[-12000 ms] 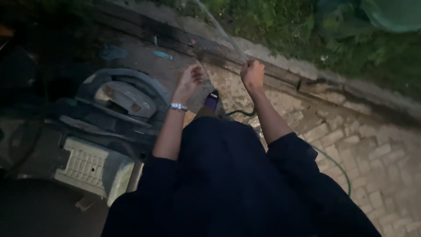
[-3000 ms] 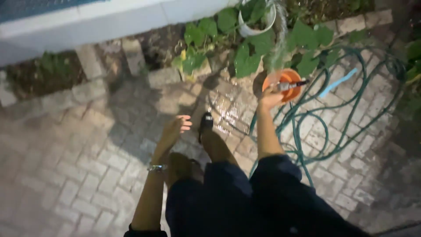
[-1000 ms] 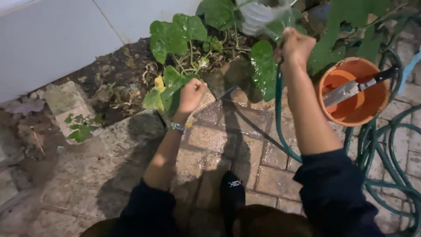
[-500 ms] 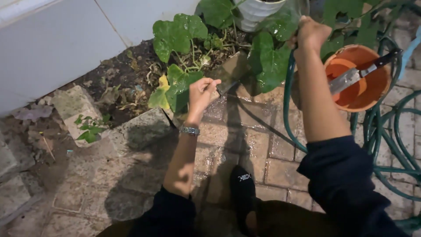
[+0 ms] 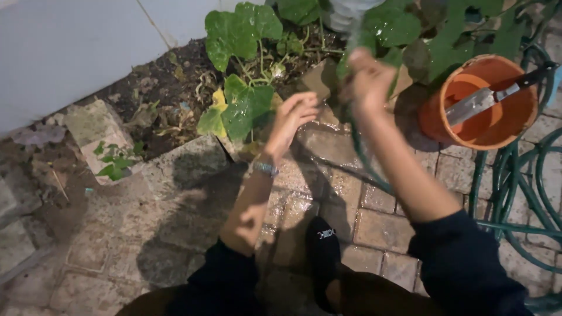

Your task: Cleaning and rinsing a bucket with a garden hose outdoors at night.

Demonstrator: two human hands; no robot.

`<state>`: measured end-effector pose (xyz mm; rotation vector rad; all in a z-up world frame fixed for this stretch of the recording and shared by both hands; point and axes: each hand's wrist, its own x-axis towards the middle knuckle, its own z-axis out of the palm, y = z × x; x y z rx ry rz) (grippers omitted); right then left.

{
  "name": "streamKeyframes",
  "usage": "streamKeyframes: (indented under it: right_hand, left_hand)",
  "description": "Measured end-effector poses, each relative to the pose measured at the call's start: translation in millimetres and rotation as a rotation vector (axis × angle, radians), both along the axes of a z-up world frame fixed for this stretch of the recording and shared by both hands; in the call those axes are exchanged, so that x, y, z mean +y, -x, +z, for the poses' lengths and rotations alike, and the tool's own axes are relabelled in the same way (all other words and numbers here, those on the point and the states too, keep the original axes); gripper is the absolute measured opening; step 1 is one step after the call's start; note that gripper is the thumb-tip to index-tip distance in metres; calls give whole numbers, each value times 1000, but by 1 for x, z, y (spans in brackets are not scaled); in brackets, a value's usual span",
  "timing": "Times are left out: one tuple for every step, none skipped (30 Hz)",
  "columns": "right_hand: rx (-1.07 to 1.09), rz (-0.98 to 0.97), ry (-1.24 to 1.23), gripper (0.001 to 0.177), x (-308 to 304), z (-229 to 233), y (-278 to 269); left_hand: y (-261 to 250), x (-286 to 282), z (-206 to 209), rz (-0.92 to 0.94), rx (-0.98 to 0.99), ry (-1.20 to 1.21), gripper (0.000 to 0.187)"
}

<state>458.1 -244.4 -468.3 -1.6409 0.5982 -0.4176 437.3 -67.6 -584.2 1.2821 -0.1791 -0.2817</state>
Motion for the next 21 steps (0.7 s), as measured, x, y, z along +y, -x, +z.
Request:
streamKeyframes:
  right_hand:
    - [-48, 95, -58, 22, 15, -13, 10]
    - [-93, 189, -118, 21, 30, -26, 21]
    - [-82, 195, -118, 21, 39, -34, 35]
    - [-13, 263, -140, 23, 46, -41, 47]
    - [57, 332, -161, 24, 54, -47, 59]
    - [60, 338, -160, 24, 62, -41, 70]
    - [119, 394, -182, 20, 71, -36, 81]
    - [177, 449, -203, 24, 78, -29, 92]
    - [180, 455, -202, 24, 79, -28, 93]
    - [179, 441, -214, 23, 80, -27, 94]
    - [178, 427, -225, 22, 81, -26, 96]
    - [178, 430, -228, 22, 80, -19, 91]
    - [175, 402, -203, 22, 78, -11, 86]
    - [174, 368, -178, 23, 76, -4, 84]
    - [175, 364, -179, 23, 70, -11, 77]
    - [148, 325, -217, 23, 63, -18, 71]
    - [120, 286, -255, 24, 57, -25, 65]
    - [126, 284, -256, 24, 52, -29, 62]
    - [110, 244, -329, 28, 48, -34, 58]
    - [89, 205, -404, 31, 46, -39, 52]
    - [89, 205, -406, 31, 49, -47, 50]
  left_hand:
    - [0, -3, 5, 20, 92, 61, 28]
    - [1, -4, 9, 40, 185, 121, 32]
    - [-7, -5, 1, 46, 195, 122, 32]
    - [-17, -6, -7, 61, 192, 271, 31]
    - [-27, -8, -14, 75, 186, 419, 30]
    - [-29, -5, -13, 82, 188, 422, 30]
    - [-31, -3, -12, 91, 160, 348, 30]
    - [-33, -1, -11, 100, 132, 273, 32]
    - [-33, -2, -20, 106, 133, 274, 32]
    - [-32, -3, -29, 112, 153, 241, 32]
    - [-32, -5, -38, 117, 173, 208, 31]
    - [-30, -6, -48, 120, 173, 205, 31]
    - [-29, -8, -58, 157, 118, 206, 23]
    - [-26, -12, -69, 188, 64, 207, 19]
    - [-21, -12, -65, 185, 66, 206, 19]
    - [-16, -14, -61, 209, 189, 108, 22]
    - [-11, -15, -58, 228, 311, 9, 27]
    - [-3, -16, -54, 228, 317, 9, 27]
    - [5, -18, -51, 236, 357, 68, 33]
    - [10, -17, -47, 245, 391, 126, 41]
    - [15, -22, -46, 246, 391, 123, 41]
